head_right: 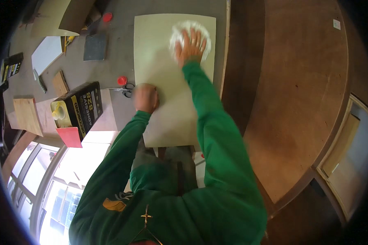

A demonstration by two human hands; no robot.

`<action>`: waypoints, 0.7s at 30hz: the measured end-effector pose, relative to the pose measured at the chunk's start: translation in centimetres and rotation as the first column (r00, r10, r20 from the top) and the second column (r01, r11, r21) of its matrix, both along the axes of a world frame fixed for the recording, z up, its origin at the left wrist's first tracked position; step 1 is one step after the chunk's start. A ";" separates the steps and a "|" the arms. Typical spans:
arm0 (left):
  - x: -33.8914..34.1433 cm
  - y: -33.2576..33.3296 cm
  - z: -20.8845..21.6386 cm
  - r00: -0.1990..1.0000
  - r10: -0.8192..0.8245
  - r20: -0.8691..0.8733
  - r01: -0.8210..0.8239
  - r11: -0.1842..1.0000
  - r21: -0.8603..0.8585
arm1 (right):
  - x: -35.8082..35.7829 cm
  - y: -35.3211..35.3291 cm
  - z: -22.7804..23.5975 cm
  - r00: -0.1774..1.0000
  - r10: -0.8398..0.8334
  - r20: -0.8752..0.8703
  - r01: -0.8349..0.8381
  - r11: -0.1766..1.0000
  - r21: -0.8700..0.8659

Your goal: The person cleans a rectangular laminate sheet with a cloth, applies adhesive from a container, and then wipes the surface with a cloth.

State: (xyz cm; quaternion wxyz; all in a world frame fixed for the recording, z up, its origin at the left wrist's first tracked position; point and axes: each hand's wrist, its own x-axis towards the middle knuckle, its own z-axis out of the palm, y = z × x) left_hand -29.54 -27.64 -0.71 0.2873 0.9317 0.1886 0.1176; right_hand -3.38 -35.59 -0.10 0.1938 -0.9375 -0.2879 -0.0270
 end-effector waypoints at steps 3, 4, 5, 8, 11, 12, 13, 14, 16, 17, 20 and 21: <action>0.3 0.2 0.2 1.000 0.002 -0.010 -0.002 0.999 0.035 | -16.0 -8.9 0.0 0.997 0.011 -0.082 -0.017 0.997 -0.077; 0.0 0.2 0.3 1.000 0.008 -0.019 -0.007 0.999 0.050 | -21.3 -12.2 0.7 0.978 0.007 -0.208 -0.029 0.994 -0.104; -0.1 0.1 0.1 1.000 0.007 -0.020 -0.006 0.999 0.037 | -25.1 -15.0 1.3 0.972 0.002 -0.235 -0.032 0.992 -0.122; -0.7 0.3 0.0 0.999 0.004 -0.053 -0.002 0.999 0.043 | -23.6 -15.0 1.5 0.970 0.010 -0.245 -0.048 0.987 -0.154; -0.2 -0.1 0.1 0.999 -0.024 -0.043 0.026 0.998 0.051 | -11.4 -9.2 1.0 0.997 -0.003 -0.075 -0.009 0.988 -0.157; -0.2 -0.1 -0.1 0.999 -0.032 -0.044 0.034 0.998 0.052 | -7.1 -7.3 0.5 1.000 0.021 0.019 -0.019 0.995 -0.098; -0.1 -0.1 -0.2 0.998 -0.036 -0.042 0.038 0.998 0.055 | -3.2 -5.3 0.2 0.999 0.027 0.043 -0.023 0.996 -0.084; -0.1 -0.2 -0.2 0.998 -0.039 -0.040 0.041 0.998 0.057 | -0.1 -3.4 0.4 0.998 0.031 0.061 -0.026 0.996 -0.089; 0.0 0.1 -0.2 0.998 -0.040 -0.050 0.043 0.998 0.054 | 4.1 -0.7 -0.1 0.996 0.027 0.088 -0.024 0.999 -0.033; 0.1 0.1 -0.1 0.998 -0.037 -0.051 0.040 0.998 0.053 | 5.2 0.3 -0.4 0.996 0.019 0.090 -0.019 1.000 -0.004; 0.4 -0.1 0.3 0.997 -0.038 -0.070 0.041 0.998 0.041 | 4.4 -0.5 -1.0 0.997 -0.006 0.083 0.003 1.000 0.028; 0.0 0.2 0.2 0.997 -0.032 -0.076 0.035 0.999 0.038 | 1.1 -1.6 -1.5 0.998 -0.014 0.060 0.013 1.000 0.019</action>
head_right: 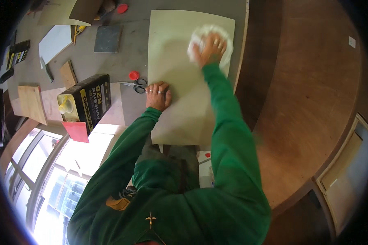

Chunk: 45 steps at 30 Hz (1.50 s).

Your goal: The person cleans a rectangular laminate sheet with a cloth, applies adhesive from a container, and then wipes the surface with a cloth.

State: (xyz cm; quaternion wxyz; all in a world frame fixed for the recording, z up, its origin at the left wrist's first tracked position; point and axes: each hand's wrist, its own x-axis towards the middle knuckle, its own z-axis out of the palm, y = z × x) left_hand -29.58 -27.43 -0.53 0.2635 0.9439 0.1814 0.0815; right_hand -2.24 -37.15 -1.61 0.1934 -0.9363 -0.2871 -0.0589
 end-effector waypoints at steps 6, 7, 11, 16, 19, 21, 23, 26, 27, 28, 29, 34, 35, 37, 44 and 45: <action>-0.1 0.0 -0.5 1.000 0.016 0.005 -0.016 1.000 -0.014 | -18.3 -10.8 0.2 0.972 0.112 -0.208 -0.136 0.985 -0.107; -0.8 -0.1 -0.2 1.000 0.016 -0.027 -0.016 1.000 -0.012 | -16.9 -9.5 1.1 0.967 0.112 -0.229 -0.142 0.983 -0.119; -1.1 -0.3 -0.3 1.000 0.026 -0.004 -0.026 0.999 -0.031 | -4.7 -2.3 0.8 0.994 0.096 -0.061 -0.102 0.988 -0.112; 0.2 -0.3 -0.2 0.999 0.015 0.029 -0.013 0.998 -0.068 | 4.3 2.0 0.7 0.999 -0.005 0.040 0.008 0.996 -0.092; 0.1 0.1 -0.2 0.999 0.031 0.032 -0.029 0.997 -0.071 | -3.3 -1.1 0.2 1.000 0.013 0.022 -0.008 0.977 -0.211; -0.5 0.6 -0.6 0.998 0.048 0.049 -0.045 0.997 -0.055 | -14.8 -6.1 1.1 0.983 -0.008 -0.184 -0.051 0.948 -0.314; -0.4 0.0 -0.2 0.997 0.045 0.065 -0.040 0.997 -0.072 | -24.3 -13.0 1.8 0.932 0.034 -0.361 -0.125 0.965 -0.231; -0.5 0.2 -0.2 0.997 0.035 0.075 -0.031 0.998 -0.059 | -24.8 -13.5 2.3 0.943 0.002 -0.332 -0.101 0.954 -0.283; -0.5 0.3 -0.2 0.997 0.035 0.073 -0.030 0.998 -0.061 | -21.7 -11.6 2.4 0.950 -0.029 -0.310 -0.059 0.960 -0.274; -0.4 0.4 0.0 0.997 0.032 0.072 -0.027 0.998 -0.060 | -18.0 -9.2 2.6 0.956 -0.063 -0.286 -0.014 0.965 -0.261; -0.5 0.4 0.1 0.998 0.021 0.067 -0.016 0.998 -0.068 | -14.4 -7.0 2.6 0.975 -0.052 -0.216 -0.001 0.971 -0.237; -0.2 -0.2 -0.2 0.998 0.013 0.055 -0.009 0.997 -0.072 | 2.1 1.3 1.1 1.000 -0.011 0.019 0.014 0.985 -0.174; 0.0 -0.1 -0.2 0.999 0.013 0.043 -0.010 0.997 -0.074 | 2.6 2.0 0.7 0.999 -0.032 0.023 0.035 0.985 -0.169; -0.4 0.0 -0.1 1.000 0.011 0.012 -0.010 0.998 -0.068 | 3.1 3.1 0.1 0.997 -0.065 0.028 0.069 0.985 -0.156; -0.7 0.4 -0.1 1.000 0.019 -0.016 -0.020 0.998 -0.062 | -9.5 2.6 2.0 0.967 0.193 -0.169 -0.227 0.951 -0.209; -0.5 -0.2 0.0 1.000 0.011 -0.015 -0.012 0.997 -0.082 | -7.5 4.2 2.2 0.960 0.235 -0.151 -0.264 0.941 -0.213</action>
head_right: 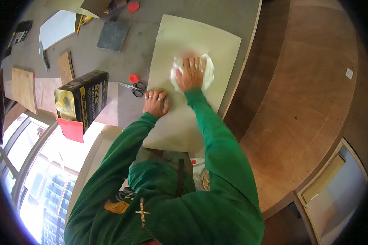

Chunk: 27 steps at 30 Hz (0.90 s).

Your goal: The person cleans a rectangular laminate sheet with a cloth, applies adhesive from a container, and then wipes the surface with a cloth.

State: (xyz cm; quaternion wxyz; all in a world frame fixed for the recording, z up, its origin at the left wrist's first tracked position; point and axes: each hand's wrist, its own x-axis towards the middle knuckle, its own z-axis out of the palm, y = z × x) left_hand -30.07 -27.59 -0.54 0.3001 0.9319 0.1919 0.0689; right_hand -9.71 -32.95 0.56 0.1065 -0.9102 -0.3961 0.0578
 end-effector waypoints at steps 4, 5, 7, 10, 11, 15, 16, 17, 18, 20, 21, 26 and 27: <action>0.6 -0.2 0.4 1.000 -0.023 -0.010 0.023 0.999 0.029 | 5.1 9.3 -0.3 0.997 0.028 0.074 -0.038 0.991 0.128; 0.4 -0.4 0.3 1.000 -0.017 -0.015 0.017 0.999 0.027 | 4.9 10.9 -0.5 0.997 0.020 0.070 -0.029 0.990 0.135; 0.2 0.1 -0.1 1.000 -0.004 -0.007 0.004 0.999 0.038 | 3.9 11.0 -1.0 0.995 0.072 0.061 -0.078 0.993 0.093; -0.3 0.1 -0.5 0.999 0.029 0.014 -0.029 0.999 0.039 | -1.4 5.9 -1.0 0.968 0.237 -0.087 -0.231 0.970 0.076; -0.1 -0.1 -0.5 1.000 0.023 0.017 -0.024 0.999 0.028 | -1.2 5.0 -0.7 0.967 0.243 -0.081 -0.234 0.966 0.108; 0.4 -0.3 -0.3 0.999 -0.003 0.043 0.001 0.999 0.047 | 3.5 8.8 -0.2 0.986 0.167 0.010 -0.167 0.982 0.087; 0.5 -0.6 -0.3 0.999 -0.007 0.052 0.004 0.999 0.040 | 4.9 10.8 -0.8 0.992 0.123 0.040 -0.126 0.987 0.098; 0.7 -0.7 -0.2 0.998 -0.008 0.066 0.006 0.999 0.036 | 6.3 12.9 -1.5 0.994 0.080 0.075 -0.088 0.990 0.112; 0.7 -0.9 -0.3 0.997 0.004 0.075 -0.006 1.000 0.028 | 6.8 14.0 -1.6 0.993 0.050 0.104 -0.063 0.990 0.124; 0.2 0.2 -0.7 0.994 0.019 0.110 -0.023 0.999 0.037 | 6.3 12.8 -2.0 0.988 0.098 0.122 -0.120 0.975 0.189; -0.4 0.2 -0.9 0.992 0.043 0.119 -0.048 0.998 0.033 | 5.6 12.3 -2.4 0.983 0.138 0.122 -0.162 0.963 0.214; -0.1 -0.2 -0.3 0.998 0.023 0.061 -0.025 0.999 0.032 | 7.7 7.6 -2.5 0.997 0.076 0.012 -0.076 0.947 0.312; 0.0 -0.2 -0.3 0.998 0.020 0.060 -0.023 0.999 0.047 | 7.9 8.2 -2.2 0.998 0.056 0.004 -0.054 0.947 0.316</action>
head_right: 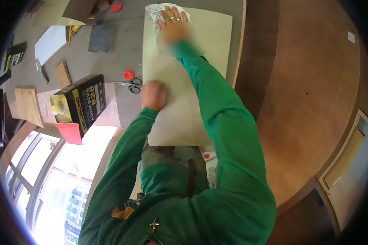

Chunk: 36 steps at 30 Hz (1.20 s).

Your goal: The person cleans a rectangular laminate sheet with a cloth, applies adhesive from a container, and then wipes the surface with a cloth.

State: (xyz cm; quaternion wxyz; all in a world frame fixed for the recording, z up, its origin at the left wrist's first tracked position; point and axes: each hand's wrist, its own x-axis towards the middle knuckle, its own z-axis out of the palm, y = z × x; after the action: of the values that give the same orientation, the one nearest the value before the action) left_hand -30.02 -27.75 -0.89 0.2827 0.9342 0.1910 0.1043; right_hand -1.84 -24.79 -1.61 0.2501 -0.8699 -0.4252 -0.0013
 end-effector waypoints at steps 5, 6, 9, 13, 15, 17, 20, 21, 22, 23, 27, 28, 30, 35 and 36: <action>0.9 -0.5 0.4 0.999 -0.036 0.005 0.036 0.999 0.002 | -2.0 4.2 0.6 0.979 0.093 0.179 -0.097 0.995 0.013; 0.6 -0.4 0.1 0.999 -0.032 -0.003 0.032 0.999 0.006 | -2.9 6.0 1.0 0.993 0.100 0.055 -0.104 0.992 0.077; -0.4 0.1 -0.3 1.000 0.009 0.010 -0.009 0.999 0.038 | -4.8 7.4 3.5 0.959 0.027 -0.281 0.074 0.936 0.343; -0.3 -0.5 -0.6 1.000 -0.009 -0.006 0.009 0.999 0.043 | -6.1 -3.6 7.9 0.974 -0.112 -0.196 0.192 0.870 0.454; 0.2 -0.9 -0.4 0.999 -0.030 -0.041 0.030 1.000 -0.003 | -7.2 -11.1 5.8 0.986 -0.111 -0.126 0.132 0.975 0.177; -0.2 -0.6 -0.7 0.997 -0.003 -0.077 0.005 1.000 0.025 | -8.5 -13.8 2.5 0.998 -0.037 -0.060 0.034 0.998 -0.043; 1.1 0.4 0.0 1.000 0.012 0.022 -0.014 0.998 0.061 | -3.8 -11.7 2.0 0.999 -0.011 0.036 0.018 0.981 -0.194; 1.2 0.2 0.0 1.000 0.013 0.025 -0.014 0.998 0.066 | -1.8 -10.6 1.9 0.993 -0.098 0.066 0.111 0.965 -0.236; 0.8 -0.2 0.0 0.999 0.001 0.033 -0.004 0.998 0.066 | 0.0 -9.9 1.9 0.973 -0.202 0.114 0.223 0.949 -0.222; 0.4 -0.1 -0.3 1.000 -0.003 0.027 0.001 0.998 0.063 | 1.0 -8.8 1.9 0.940 -0.299 0.163 0.327 0.926 -0.187; 0.6 -0.5 -0.6 0.999 -0.032 0.031 0.031 0.999 0.035 | -5.9 -15.8 -0.6 0.928 -0.356 0.105 0.370 0.910 -0.186; 0.2 0.2 -0.6 1.000 -0.011 0.025 0.010 0.999 0.044 | -11.1 -18.0 0.1 0.926 -0.377 0.039 0.378 0.918 -0.117; 0.1 0.2 -0.3 1.000 0.006 0.012 -0.006 0.999 0.039 | -21.1 -24.1 1.1 0.860 -0.503 -0.083 0.475 0.849 -0.231; 0.1 -0.7 0.0 1.000 -0.001 0.029 0.001 1.000 0.003 | -32.7 -30.5 2.0 0.758 -0.647 -0.088 0.580 0.728 -0.365; 0.0 -0.9 0.4 1.000 0.002 -0.026 -0.002 1.000 -0.011 | -31.9 -29.9 2.2 0.746 -0.660 -0.087 0.592 0.717 -0.369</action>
State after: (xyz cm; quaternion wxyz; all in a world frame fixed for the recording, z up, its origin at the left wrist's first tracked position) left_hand -29.97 -28.64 -0.48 0.2852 0.9338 0.1961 0.0911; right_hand -33.72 -54.65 0.54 0.1351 -0.9856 -0.0689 0.0750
